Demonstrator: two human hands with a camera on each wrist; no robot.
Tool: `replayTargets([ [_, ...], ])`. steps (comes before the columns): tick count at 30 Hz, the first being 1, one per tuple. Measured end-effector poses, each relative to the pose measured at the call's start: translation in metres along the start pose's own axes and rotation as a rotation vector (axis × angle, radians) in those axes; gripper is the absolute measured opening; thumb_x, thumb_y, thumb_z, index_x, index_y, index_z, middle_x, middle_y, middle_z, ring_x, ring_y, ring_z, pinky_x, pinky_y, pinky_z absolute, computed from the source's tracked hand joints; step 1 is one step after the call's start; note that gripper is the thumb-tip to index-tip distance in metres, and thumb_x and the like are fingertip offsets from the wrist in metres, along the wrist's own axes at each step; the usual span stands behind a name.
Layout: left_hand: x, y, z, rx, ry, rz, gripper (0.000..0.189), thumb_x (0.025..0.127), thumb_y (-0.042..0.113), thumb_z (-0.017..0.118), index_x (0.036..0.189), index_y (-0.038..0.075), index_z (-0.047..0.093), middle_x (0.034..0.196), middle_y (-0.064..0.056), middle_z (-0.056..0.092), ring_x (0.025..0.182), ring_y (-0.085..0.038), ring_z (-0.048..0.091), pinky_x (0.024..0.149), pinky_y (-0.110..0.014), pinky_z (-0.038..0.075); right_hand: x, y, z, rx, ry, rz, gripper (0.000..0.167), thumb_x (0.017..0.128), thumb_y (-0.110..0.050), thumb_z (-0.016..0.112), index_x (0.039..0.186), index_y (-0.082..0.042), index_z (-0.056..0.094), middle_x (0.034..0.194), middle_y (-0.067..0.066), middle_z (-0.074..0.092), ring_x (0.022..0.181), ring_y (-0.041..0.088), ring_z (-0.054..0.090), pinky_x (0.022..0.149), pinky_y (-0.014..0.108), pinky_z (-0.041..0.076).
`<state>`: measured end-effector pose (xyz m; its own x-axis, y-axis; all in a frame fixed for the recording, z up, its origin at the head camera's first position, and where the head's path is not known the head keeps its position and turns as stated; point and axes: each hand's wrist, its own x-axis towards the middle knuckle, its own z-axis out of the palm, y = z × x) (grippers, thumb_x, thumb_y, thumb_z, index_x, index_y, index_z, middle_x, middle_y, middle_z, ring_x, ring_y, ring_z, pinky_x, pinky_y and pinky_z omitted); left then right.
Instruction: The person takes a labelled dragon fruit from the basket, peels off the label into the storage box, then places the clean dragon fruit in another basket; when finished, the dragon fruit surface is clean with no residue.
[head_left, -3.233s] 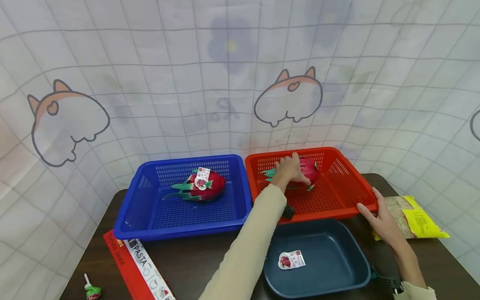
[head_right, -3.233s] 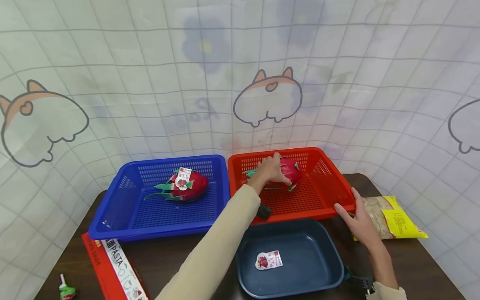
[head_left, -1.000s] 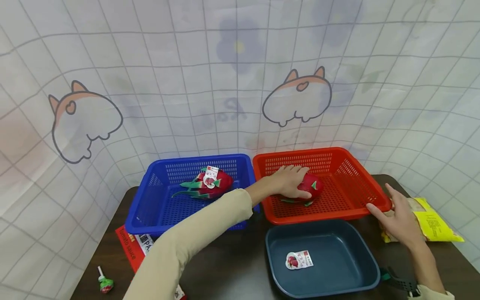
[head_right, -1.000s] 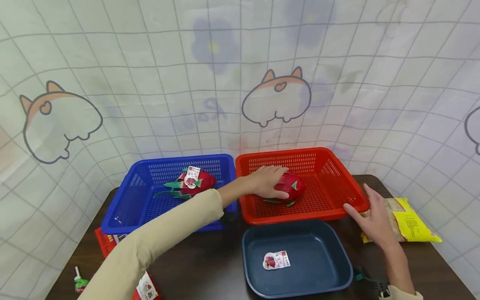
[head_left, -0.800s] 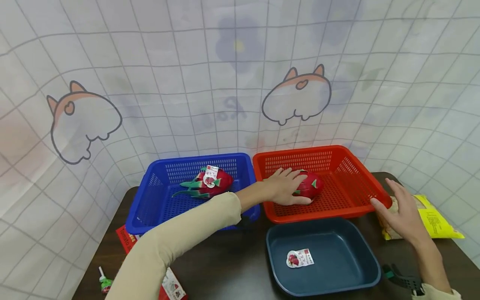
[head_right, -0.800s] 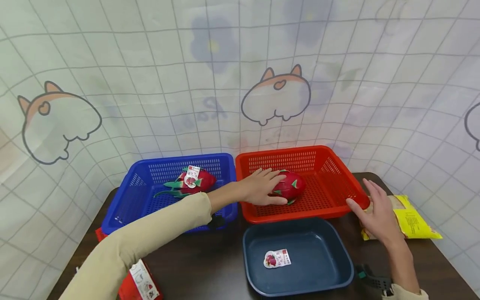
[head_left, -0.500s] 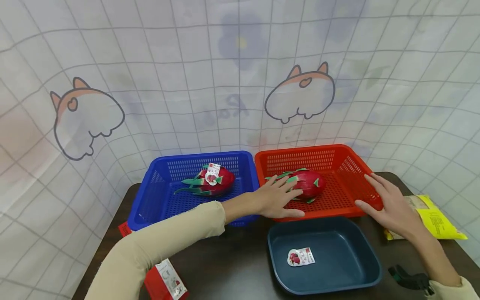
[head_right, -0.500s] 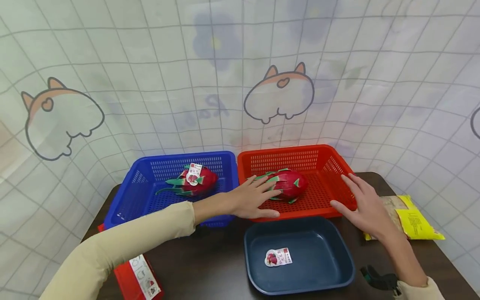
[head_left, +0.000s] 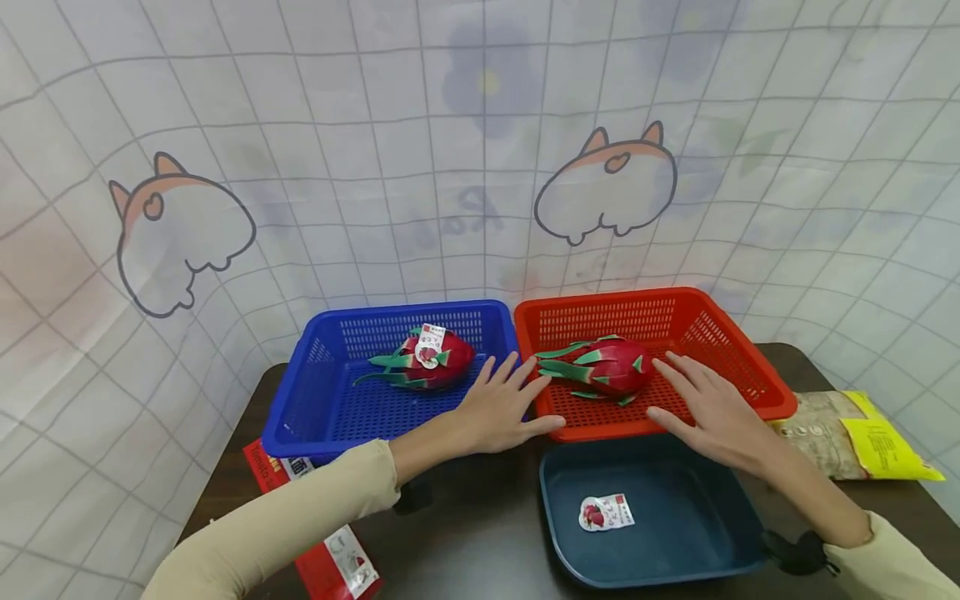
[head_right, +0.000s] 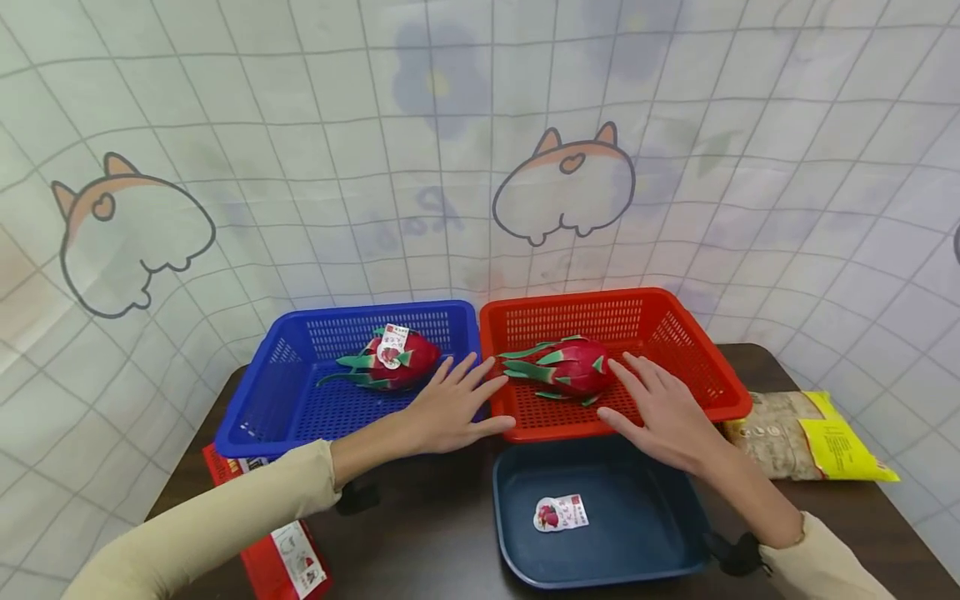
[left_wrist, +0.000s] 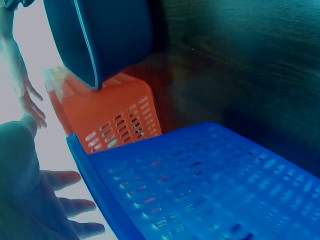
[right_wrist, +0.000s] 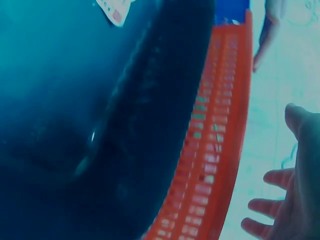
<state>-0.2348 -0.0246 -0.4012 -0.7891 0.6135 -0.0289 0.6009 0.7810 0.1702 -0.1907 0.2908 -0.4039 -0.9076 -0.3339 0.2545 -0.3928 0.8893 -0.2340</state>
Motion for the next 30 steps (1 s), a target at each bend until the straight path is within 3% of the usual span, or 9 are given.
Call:
replayTargets([
  [8,-0.025,-0.018,-0.002,-0.042,0.000,-0.118,0.081,0.088,0.075,0.035,0.153,0.027,0.030,0.163,-0.007,0.020,0.152,-0.036,0.009,0.119,-0.063,0.007,0.016,-0.022,0.012,-0.060,-0.057,0.008,0.077,0.090,-0.050,0.058,0.150,-0.009,0.034,0.155,0.021,0.031,0.142,0.045,0.025,0.112,0.067,0.020],
  [17,-0.054,-0.038,-0.005,-0.130,0.023,-0.242,0.080,0.087,0.076,0.036,0.153,0.030,0.030,0.163,-0.006,0.019,0.151,-0.039,0.010,0.116,-0.068,0.007,0.034,-0.046,0.024,-0.025,-0.059,0.003,0.079,0.090,-0.054,0.055,0.152,-0.011,0.032,0.157,0.022,0.029,0.144,0.047,0.021,0.113,0.070,0.013],
  [30,-0.099,-0.072,-0.002,-0.105,0.146,-0.358,0.081,0.088,0.072,0.042,0.153,0.024,0.031,0.163,-0.011,0.019,0.150,-0.043,0.009,0.114,-0.071,0.004,0.051,-0.073,0.036,-0.101,-0.079,-0.071,0.078,0.089,-0.060,0.052,0.151,-0.016,0.035,0.157,0.017,0.031,0.145,0.042,0.026,0.113,0.069,0.017],
])
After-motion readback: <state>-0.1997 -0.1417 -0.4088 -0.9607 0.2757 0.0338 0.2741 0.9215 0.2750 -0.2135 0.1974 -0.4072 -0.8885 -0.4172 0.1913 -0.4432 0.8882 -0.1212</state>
